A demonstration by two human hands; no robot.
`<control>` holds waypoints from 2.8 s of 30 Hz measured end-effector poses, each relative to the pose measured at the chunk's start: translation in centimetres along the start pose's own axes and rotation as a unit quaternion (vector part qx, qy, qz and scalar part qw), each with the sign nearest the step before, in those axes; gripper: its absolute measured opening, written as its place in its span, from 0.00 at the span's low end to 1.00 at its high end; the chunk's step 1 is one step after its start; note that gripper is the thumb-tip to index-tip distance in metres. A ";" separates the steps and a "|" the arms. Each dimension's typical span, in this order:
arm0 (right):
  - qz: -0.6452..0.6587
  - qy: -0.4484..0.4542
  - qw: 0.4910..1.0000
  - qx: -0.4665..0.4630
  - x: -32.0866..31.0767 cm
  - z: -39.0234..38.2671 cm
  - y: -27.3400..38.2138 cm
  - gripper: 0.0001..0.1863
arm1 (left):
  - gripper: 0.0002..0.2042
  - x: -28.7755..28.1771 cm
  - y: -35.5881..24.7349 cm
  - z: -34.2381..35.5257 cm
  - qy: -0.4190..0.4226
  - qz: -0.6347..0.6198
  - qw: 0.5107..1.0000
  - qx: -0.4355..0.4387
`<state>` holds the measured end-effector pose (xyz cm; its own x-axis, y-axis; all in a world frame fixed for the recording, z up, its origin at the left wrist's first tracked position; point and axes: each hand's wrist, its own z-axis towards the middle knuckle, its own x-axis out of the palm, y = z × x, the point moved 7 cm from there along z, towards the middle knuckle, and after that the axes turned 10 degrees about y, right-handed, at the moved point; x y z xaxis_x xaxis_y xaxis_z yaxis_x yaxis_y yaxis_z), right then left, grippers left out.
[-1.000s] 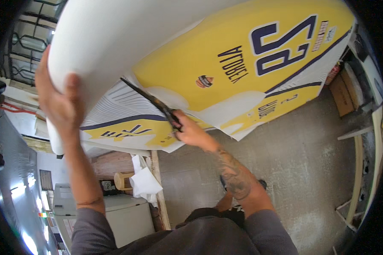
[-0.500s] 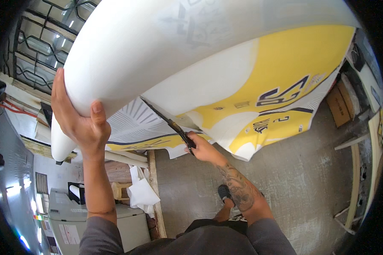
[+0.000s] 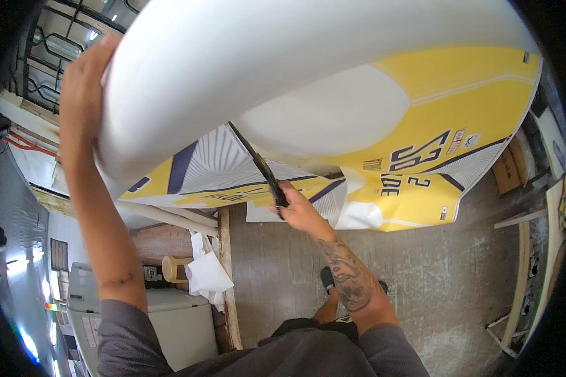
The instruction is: The person uses scissors to cut printed jersey designs from a large roll of vinyl or paper. They unroll sections, cut along the printed outlines, and separate the pieces, which are then placed on the floor.
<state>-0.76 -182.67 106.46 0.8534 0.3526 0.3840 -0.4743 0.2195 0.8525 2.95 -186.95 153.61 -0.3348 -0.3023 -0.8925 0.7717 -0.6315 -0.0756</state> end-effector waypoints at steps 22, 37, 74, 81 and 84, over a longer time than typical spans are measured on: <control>-0.173 0.013 0.983 0.058 -1.4 4.8 6.6 0.26 | 0.26 -3.6 -1.4 2.6 -0.126 0.050 0.990 0.026; -0.189 0.014 0.979 0.073 -3.7 2.1 7.4 0.29 | 0.39 -1.3 -3.3 3.1 -0.138 0.039 0.989 -0.035; -0.057 -0.221 0.895 0.383 -3.2 -54.2 3.7 0.16 | 0.20 30.2 -6.4 -41.6 0.408 -0.132 0.902 -0.054; -0.044 -0.053 0.917 0.393 -0.5 -48.5 4.2 0.21 | 0.20 29.2 -8.9 -60.2 0.571 -0.259 0.755 -0.190; -0.074 -0.019 0.919 0.388 0.5 -47.3 4.6 0.18 | 0.20 23.7 -7.2 -53.5 0.404 -0.177 0.879 -0.182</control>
<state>-12.76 -138.51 93.80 0.9103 0.3353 0.2426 -0.0681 -0.4570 0.8869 18.41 -151.38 109.21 -0.2089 0.5655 -0.7979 0.8673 -0.2699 -0.4184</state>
